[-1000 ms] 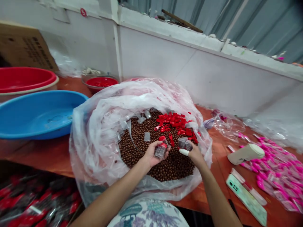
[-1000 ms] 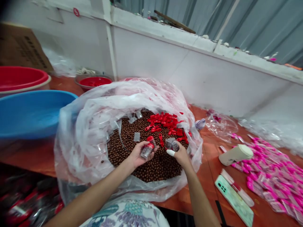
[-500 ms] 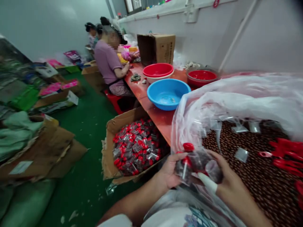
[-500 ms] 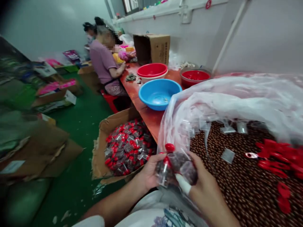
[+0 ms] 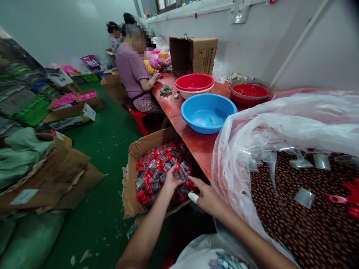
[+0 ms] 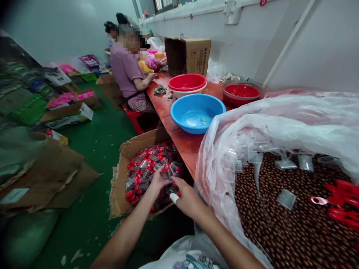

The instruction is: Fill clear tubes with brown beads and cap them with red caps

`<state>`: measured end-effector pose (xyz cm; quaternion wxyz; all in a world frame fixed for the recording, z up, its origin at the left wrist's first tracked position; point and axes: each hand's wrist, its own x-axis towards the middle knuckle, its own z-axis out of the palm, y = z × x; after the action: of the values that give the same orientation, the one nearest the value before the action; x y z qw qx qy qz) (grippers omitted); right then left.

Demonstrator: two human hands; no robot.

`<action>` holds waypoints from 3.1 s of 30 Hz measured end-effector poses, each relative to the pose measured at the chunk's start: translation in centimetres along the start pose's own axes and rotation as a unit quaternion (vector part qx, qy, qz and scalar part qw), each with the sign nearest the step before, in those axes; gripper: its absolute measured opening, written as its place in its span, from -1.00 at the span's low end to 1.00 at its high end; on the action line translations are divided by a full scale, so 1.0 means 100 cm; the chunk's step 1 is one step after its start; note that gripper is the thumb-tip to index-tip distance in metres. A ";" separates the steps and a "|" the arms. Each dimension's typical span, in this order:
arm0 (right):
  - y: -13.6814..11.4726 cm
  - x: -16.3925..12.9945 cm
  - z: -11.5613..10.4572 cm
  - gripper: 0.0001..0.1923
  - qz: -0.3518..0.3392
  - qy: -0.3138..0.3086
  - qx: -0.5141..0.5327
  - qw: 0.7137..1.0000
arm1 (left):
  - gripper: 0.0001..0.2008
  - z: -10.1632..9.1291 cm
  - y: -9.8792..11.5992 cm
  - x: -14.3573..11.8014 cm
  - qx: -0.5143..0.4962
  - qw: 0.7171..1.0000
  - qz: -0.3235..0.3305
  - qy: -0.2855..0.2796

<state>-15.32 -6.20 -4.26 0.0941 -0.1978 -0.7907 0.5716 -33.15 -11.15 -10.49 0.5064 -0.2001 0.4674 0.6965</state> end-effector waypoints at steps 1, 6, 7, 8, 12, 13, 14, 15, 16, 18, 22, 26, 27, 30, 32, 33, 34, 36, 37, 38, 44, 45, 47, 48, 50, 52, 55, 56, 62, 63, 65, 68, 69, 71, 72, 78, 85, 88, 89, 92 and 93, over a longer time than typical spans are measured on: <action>-0.004 -0.011 -0.008 -0.43 0.003 -0.005 0.013 1.000 | -0.78 0.008 0.004 0.010 0.008 1.000 0.003 0.007; -0.028 -0.086 -0.059 -0.62 0.045 0.017 0.025 0.999 | -0.78 0.053 0.004 0.032 0.065 0.997 0.031 0.029; -0.031 -0.103 -0.069 -0.63 0.056 0.036 0.022 0.998 | -0.81 0.060 0.001 0.031 0.081 0.995 0.039 0.033; -0.033 -0.118 -0.077 -0.64 0.069 0.062 0.020 0.996 | -0.83 0.067 -0.001 0.029 0.098 0.993 0.049 0.043; -0.023 -0.177 -0.109 -0.68 0.115 0.204 0.033 0.972 | -0.87 0.088 -0.004 0.023 0.155 0.975 0.135 0.089; -0.017 -0.190 -0.116 -0.69 0.126 0.244 0.033 0.961 | -0.80 0.094 -0.003 0.020 0.161 0.968 0.168 0.095; -0.010 -0.204 -0.124 -0.69 0.136 0.280 0.029 0.950 | -0.74 0.101 -0.004 0.014 0.166 0.954 0.227 0.104; -0.002 -0.216 -0.131 -0.69 0.147 0.312 0.015 0.939 | -0.70 0.110 -0.005 0.006 0.187 0.923 0.320 0.100; 0.007 -0.227 -0.139 -0.69 0.158 0.338 -0.009 0.928 | -0.67 0.119 -0.008 -0.005 0.208 0.887 0.404 0.076; 0.023 -0.242 -0.155 -0.68 0.177 0.363 -0.086 0.911 | -0.64 0.142 -0.020 -0.032 0.257 0.805 0.534 0.006; 0.049 -0.235 -0.189 -0.43 0.174 0.344 -0.262 0.885 | -0.71 0.197 -0.069 -0.085 0.408 0.722 0.526 -0.189; 0.061 -0.201 -0.218 -0.27 0.160 0.312 -0.385 0.854 | -0.71 0.246 -0.141 -0.104 0.588 0.519 0.427 -0.451; 0.062 -0.194 -0.223 -0.28 0.156 0.313 -0.400 0.847 | -0.66 0.255 -0.158 -0.103 0.614 0.451 0.416 -0.496; 0.063 -0.190 -0.230 -0.39 0.156 0.346 -0.409 0.830 | -0.45 0.279 -0.199 -0.090 0.655 0.293 0.419 -0.556; 0.065 -0.202 -0.230 -0.48 0.173 0.384 -0.403 0.813 | -0.36 0.292 -0.214 -0.080 0.681 0.210 0.415 -0.566; 0.066 -0.212 -0.229 -0.53 0.188 0.408 -0.399 0.799 | -0.35 0.298 -0.218 -0.075 0.693 0.178 0.407 -0.568; 0.068 -0.223 -0.228 -0.56 0.205 0.434 -0.395 0.783 | -0.38 0.303 -0.221 -0.071 0.703 0.152 0.397 -0.570; 0.073 -0.249 -0.228 -0.59 0.242 0.479 -0.385 0.751 | -0.48 0.311 -0.226 -0.067 0.719 0.124 0.378 -0.570; 0.075 -0.262 -0.228 -0.58 0.256 0.492 -0.380 0.741 | -0.55 0.313 -0.228 -0.067 0.726 0.118 0.372 -0.567; 0.077 -0.273 -0.227 -0.55 0.266 0.498 -0.374 0.736 | -0.60 0.314 -0.230 -0.067 0.732 0.113 0.369 -0.561; 0.084 -0.311 -0.206 -0.52 0.274 0.512 -0.324 0.747 | -0.78 0.303 -0.249 -0.075 0.719 0.047 0.412 -0.558; 0.084 -0.314 -0.199 -0.55 0.266 0.532 -0.297 0.747 | -0.77 0.300 -0.252 -0.076 0.713 0.037 0.419 -0.561; 0.084 -0.320 -0.187 -0.58 0.253 0.581 -0.228 0.739 | -0.74 0.294 -0.257 -0.076 0.705 0.032 0.427 -0.566; 0.084 -0.323 -0.180 -0.58 0.253 0.600 -0.197 0.733 | -0.73 0.291 -0.260 -0.077 0.700 0.036 0.430 -0.569; 0.083 -0.329 -0.168 -0.57 0.269 0.611 -0.171 0.724 | -0.68 0.286 -0.266 -0.078 0.687 0.046 0.438 -0.577; 0.080 -0.333 -0.159 -0.57 0.288 0.601 -0.183 0.723 | -0.65 0.281 -0.273 -0.079 0.676 0.051 0.444 -0.586; 0.076 -0.337 -0.149 -0.56 0.296 0.590 -0.197 0.725 | -0.65 0.275 -0.283 -0.081 0.662 0.078 0.436 -0.604; 0.074 -0.338 -0.147 -0.57 0.293 0.590 -0.194 0.727 | -0.65 0.274 -0.285 -0.083 0.656 0.094 0.431 -0.613; 0.068 -0.343 -0.142 -0.59 0.257 0.630 -0.123 0.723 | -0.65 0.276 -0.275 -0.091 0.663 0.118 0.427 -0.604; 0.066 -0.344 -0.142 -0.59 0.249 0.643 -0.105 0.716 | -0.67 0.277 -0.270 -0.092 0.673 0.113 0.430 -0.591; 0.064 -0.344 -0.142 -0.59 0.228 0.669 -0.063 0.705 | -0.69 0.279 -0.262 -0.092 0.690 0.105 0.424 -0.577; 0.064 -0.341 -0.142 -0.59 0.204 0.693 0.033 0.691 | -0.70 0.279 -0.260 -0.092 0.695 0.103 0.395 -0.592; 0.064 -0.339 -0.143 -0.58 0.200 0.697 0.073 0.685 | -0.70 0.279 -0.263 -0.092 0.692 0.105 0.388 -0.600; 0.065 -0.335 -0.143 -0.54 0.192 0.700 0.150 0.671 | -0.70 0.277 -0.273 -0.095 0.684 0.108 0.378 -0.614; 0.065 -0.333 -0.143 -0.52 0.186 0.701 0.183 0.664 | -0.69 0.276 -0.279 -0.096 0.682 0.110 0.376 -0.618; 0.066 -0.334 -0.142 -0.47 0.153 0.713 0.311 0.610 | -0.65 0.272 -0.314 -0.105 0.664 0.176 0.350 -0.636; 0.074 -0.337 -0.143 -0.44 0.127 0.721 0.371 0.571 | -0.63 0.263 -0.334 -0.109 0.629 0.300 0.320 -0.642; 0.075 -0.337 -0.145 -0.46 0.119 0.722 0.375 0.569 | -0.60 0.258 -0.340 -0.111 0.633 0.347 0.312 -0.618; 0.074 -0.337 -0.145 -0.48 0.117 0.722 0.372 0.571 | -0.60 0.257 -0.342 -0.112 0.633 0.361 0.309 -0.611; 0.072 -0.337 -0.147 -0.53 0.104 0.708 0.368 0.594 | -0.61 0.255 -0.347 -0.115 0.627 0.377 0.309 -0.608; 0.071 -0.337 -0.147 -0.53 0.100 0.699 0.370 0.604 | -0.62 0.255 -0.347 -0.117 0.628 0.373 0.313 -0.607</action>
<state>22.11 -5.71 -3.53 0.6255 -0.5631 -0.1803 0.5090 7.52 6.30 -4.94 0.3802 0.8123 0.3672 0.2466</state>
